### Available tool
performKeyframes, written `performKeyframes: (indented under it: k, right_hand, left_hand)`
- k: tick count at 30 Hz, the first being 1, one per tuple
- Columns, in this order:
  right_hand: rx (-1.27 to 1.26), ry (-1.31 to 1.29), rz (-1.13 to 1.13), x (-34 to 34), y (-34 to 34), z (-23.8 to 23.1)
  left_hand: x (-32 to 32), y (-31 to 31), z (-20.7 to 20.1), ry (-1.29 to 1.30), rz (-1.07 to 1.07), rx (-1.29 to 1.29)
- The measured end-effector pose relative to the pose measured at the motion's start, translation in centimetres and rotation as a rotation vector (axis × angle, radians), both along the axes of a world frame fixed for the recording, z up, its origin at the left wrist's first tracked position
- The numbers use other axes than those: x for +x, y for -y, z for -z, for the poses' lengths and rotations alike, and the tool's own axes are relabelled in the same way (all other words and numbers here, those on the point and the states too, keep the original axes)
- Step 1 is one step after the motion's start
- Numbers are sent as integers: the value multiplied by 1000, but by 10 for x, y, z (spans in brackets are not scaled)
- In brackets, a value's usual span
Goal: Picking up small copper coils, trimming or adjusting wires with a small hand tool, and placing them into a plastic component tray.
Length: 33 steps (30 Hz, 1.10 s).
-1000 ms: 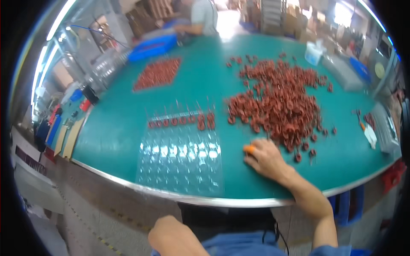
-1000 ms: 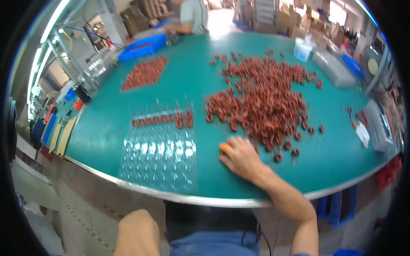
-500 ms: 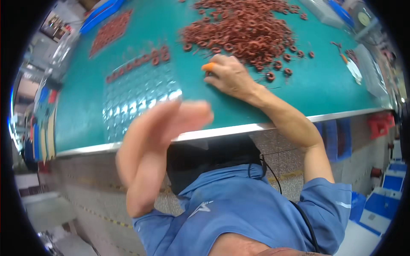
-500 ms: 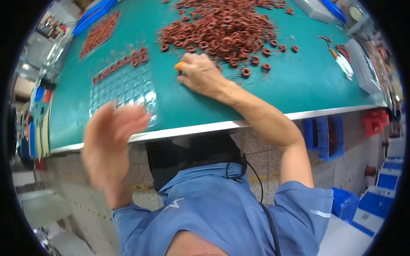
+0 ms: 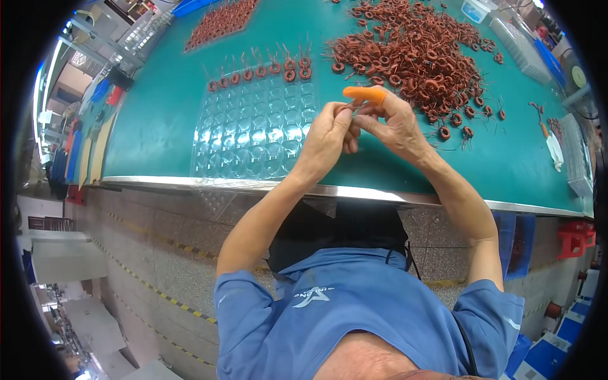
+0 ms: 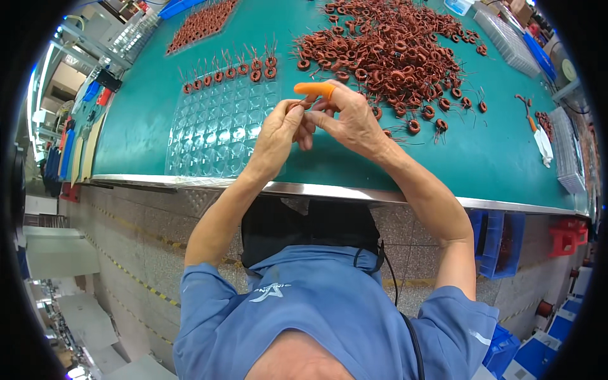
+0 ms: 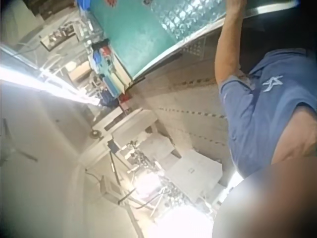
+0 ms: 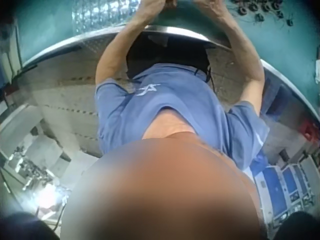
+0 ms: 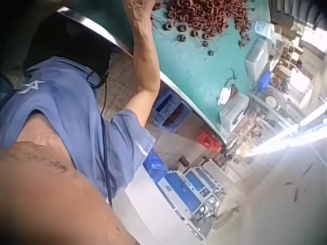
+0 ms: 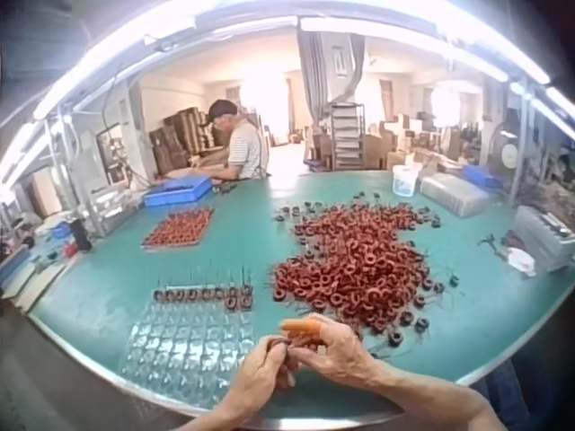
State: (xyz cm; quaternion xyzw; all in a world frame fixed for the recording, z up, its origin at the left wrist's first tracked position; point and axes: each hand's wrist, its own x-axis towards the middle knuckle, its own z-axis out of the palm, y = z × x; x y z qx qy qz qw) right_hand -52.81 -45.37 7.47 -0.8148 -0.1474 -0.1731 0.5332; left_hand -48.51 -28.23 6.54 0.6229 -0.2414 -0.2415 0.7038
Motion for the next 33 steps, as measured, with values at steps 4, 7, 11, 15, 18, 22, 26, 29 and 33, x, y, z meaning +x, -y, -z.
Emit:
performKeyframes:
  k: [4, 7, 11, 15, 18, 22, 26, 29, 33]
  right_hand:
    - [-288, 330, 162, 0, 6, -4]
    - [-403, 512, 149, 1, 8, 1]
    - [-351, 544, 177, 0, 7, -2]
    - [-270, 331, 176, -1, 7, 0]
    - [-214, 199, 187, -5, 6, -5]
    - [117, -146, 114, -6, 2, -7]
    - [238, -279, 2, -3, 5, -7]
    - [307, -245, -25, 2, 6, -2]
    - [-323, 405, 380, -4, -3, -14]
  left_hand:
    - [4, -6, -12, -243, -53, -78]
    - [5, -8, -21, -320, 10, -61]
    - [10, -15, -24, -470, 224, -55]
    - [3, -10, -18, -205, 114, 64]
    - [-4, -9, -10, 77, 72, 76]
    - [-5, -12, -10, 323, 20, 102]
    - [-15, -9, -20, 404, -26, 135]
    - [-18, -2, -23, 622, -108, 162]
    - [-8, 7, -13, 858, -252, 168]
